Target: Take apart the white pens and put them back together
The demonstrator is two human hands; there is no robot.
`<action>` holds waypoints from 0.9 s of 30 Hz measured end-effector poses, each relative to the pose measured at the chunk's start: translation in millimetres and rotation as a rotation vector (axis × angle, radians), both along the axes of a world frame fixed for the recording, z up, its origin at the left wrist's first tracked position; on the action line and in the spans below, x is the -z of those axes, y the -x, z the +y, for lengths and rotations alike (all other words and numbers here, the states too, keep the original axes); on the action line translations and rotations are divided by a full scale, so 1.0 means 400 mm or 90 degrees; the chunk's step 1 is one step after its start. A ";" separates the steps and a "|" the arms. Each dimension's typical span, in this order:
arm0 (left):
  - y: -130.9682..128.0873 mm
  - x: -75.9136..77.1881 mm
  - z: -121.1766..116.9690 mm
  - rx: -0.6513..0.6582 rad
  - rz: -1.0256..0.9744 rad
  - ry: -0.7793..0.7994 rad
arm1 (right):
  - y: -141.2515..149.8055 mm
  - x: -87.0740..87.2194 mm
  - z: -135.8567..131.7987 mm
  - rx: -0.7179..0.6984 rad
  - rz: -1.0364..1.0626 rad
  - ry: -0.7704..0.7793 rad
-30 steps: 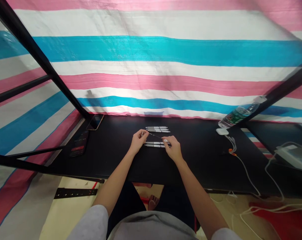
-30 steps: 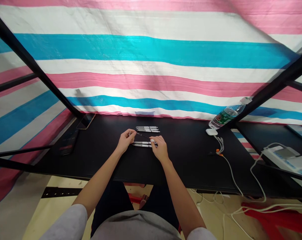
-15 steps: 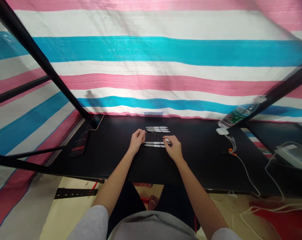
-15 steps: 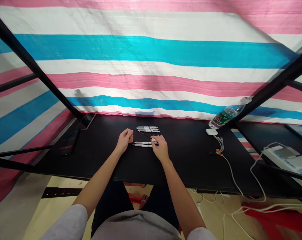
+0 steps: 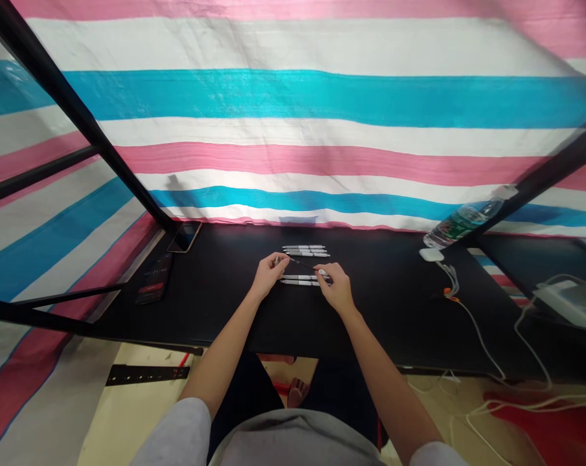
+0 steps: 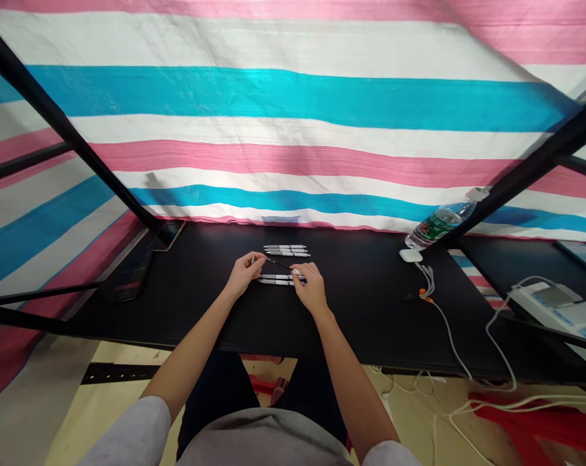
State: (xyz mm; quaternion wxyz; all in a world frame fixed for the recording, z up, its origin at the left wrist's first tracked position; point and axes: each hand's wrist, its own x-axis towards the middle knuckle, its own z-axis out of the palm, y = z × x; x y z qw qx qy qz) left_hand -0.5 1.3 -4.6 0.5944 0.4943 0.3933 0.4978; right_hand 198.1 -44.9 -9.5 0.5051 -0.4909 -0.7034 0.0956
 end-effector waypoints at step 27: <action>-0.004 -0.016 -0.002 -0.062 -0.057 0.013 | -0.003 0.008 -0.001 0.077 0.077 0.040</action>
